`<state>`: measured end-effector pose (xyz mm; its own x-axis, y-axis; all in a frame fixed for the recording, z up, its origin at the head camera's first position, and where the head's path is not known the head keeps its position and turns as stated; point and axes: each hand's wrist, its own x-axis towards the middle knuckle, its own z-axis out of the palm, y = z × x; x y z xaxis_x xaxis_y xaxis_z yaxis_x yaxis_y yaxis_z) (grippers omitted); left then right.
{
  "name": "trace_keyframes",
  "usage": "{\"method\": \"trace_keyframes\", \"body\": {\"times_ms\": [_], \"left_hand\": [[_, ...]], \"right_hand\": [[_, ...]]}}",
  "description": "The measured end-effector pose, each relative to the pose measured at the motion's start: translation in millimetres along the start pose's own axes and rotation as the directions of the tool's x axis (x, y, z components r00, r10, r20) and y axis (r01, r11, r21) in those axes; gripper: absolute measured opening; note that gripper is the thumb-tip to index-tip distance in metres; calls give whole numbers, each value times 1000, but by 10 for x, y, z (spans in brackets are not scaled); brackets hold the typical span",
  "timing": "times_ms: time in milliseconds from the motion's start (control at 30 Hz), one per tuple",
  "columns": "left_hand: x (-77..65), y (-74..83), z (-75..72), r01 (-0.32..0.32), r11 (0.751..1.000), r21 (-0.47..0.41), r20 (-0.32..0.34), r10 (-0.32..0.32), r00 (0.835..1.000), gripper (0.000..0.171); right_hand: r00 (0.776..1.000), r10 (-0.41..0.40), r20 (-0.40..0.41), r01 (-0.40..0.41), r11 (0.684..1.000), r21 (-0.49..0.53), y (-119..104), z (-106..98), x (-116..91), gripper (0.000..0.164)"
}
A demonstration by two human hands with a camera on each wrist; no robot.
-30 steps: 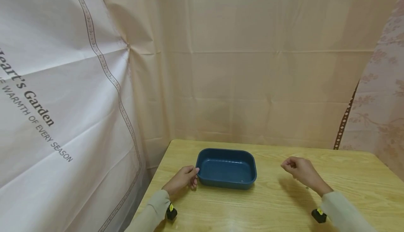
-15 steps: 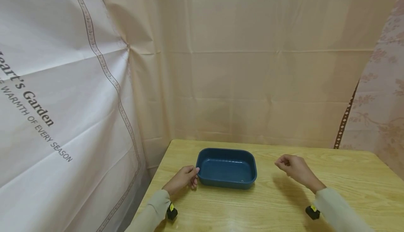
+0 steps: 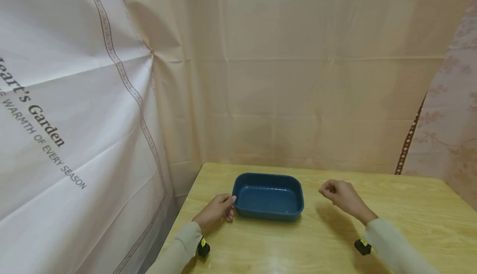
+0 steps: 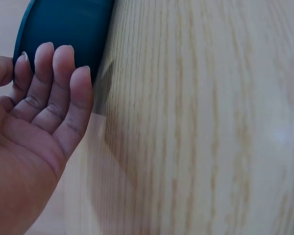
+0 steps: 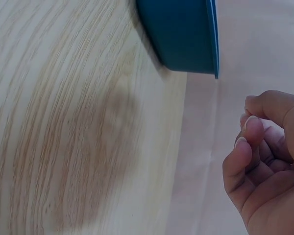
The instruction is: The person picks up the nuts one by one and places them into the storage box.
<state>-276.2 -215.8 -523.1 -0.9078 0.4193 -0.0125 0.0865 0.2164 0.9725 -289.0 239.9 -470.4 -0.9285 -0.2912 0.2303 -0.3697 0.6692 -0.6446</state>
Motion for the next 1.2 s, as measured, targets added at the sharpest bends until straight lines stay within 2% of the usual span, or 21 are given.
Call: {"method": "trace_keyframes", "body": {"times_ms": [300, 600, 833, 1200], "left_hand": [[6, -10, -18, 7, 1000, 13, -15, -7, 1000, 47], [-6, 54, 7, 4, 1000, 20, -6, -4, 1000, 46], [-4, 60, 2, 8, 1000, 24, -1, -8, 1000, 46], [-27, 58, 18, 23, 1000, 1, -6, -23, 1000, 41]], "right_hand": [[1000, -18, 6, 18, 999, 37, -96, 103, 87, 15], [1000, -15, 13, 15, 999, 42, -187, 170, 147, 16], [999, -43, 24, 42, 997, 58, -263, 236, 178, 14], [997, -62, 46, 59, 995, 75, -329, 334, 206, 14]]}}
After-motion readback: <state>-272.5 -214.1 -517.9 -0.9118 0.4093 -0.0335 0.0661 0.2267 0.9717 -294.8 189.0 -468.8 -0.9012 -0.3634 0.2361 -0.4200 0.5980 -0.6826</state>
